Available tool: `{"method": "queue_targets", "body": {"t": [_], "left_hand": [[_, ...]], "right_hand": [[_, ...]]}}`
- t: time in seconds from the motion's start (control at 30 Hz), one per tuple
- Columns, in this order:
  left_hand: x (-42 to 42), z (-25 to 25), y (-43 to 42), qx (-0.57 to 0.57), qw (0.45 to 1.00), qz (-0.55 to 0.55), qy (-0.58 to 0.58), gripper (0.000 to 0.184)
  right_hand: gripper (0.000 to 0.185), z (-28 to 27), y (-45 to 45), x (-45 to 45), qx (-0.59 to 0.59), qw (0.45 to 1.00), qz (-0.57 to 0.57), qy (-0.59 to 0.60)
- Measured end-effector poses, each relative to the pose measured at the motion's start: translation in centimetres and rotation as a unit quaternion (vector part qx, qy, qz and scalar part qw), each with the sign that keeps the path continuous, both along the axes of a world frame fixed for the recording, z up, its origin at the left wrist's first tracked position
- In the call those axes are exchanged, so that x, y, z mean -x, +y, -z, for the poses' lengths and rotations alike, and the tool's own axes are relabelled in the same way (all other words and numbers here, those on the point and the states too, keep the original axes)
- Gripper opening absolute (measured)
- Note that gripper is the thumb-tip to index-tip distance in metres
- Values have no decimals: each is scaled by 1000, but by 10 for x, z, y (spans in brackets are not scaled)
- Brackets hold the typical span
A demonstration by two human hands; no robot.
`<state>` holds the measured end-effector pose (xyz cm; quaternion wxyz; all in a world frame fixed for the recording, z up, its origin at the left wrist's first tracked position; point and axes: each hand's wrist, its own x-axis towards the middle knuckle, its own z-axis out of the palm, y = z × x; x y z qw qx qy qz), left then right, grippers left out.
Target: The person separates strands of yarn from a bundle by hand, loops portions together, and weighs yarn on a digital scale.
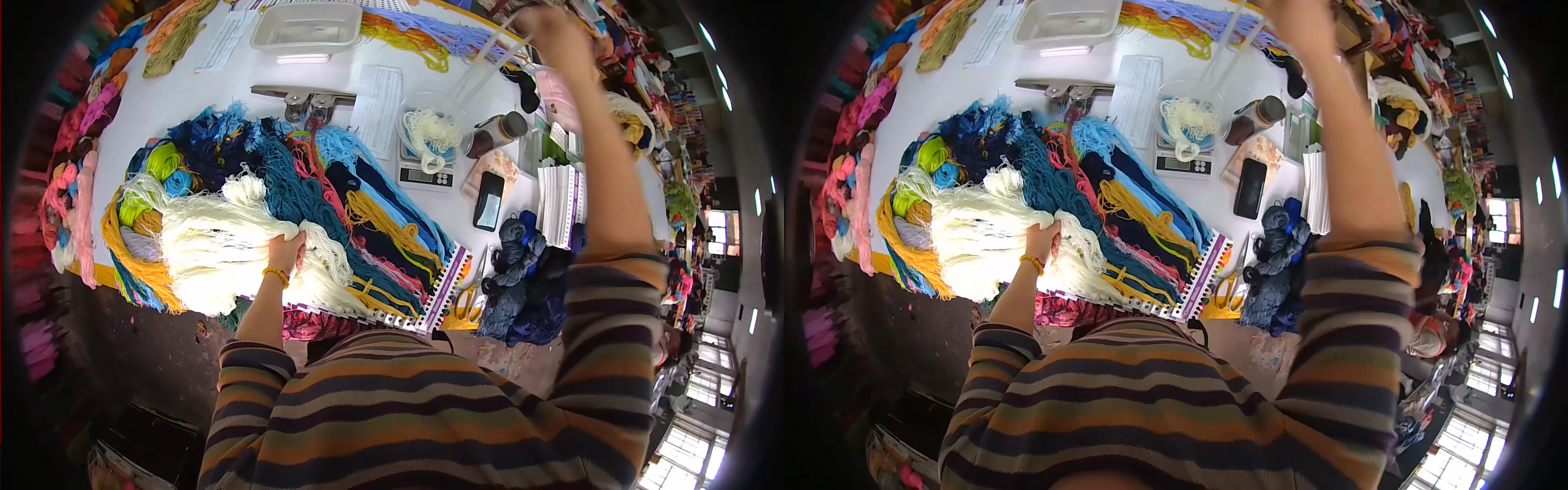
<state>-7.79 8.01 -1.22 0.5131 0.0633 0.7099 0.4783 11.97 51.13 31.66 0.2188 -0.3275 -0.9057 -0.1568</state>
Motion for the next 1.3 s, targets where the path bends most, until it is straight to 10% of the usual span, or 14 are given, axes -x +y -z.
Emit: {"method": "queue_targets", "body": {"t": [0.27, 1.3], "left_hand": [[1, 2, 0, 12, 1000, -4, -6, 24], [-3, 4, 3, 41, 999, -27, 1, 18]], "right_hand": [[17, 246, -96, -27, 166, 980, -4, -112], [71, 314, -124, -63, 131, 989, 37, -61]]}}
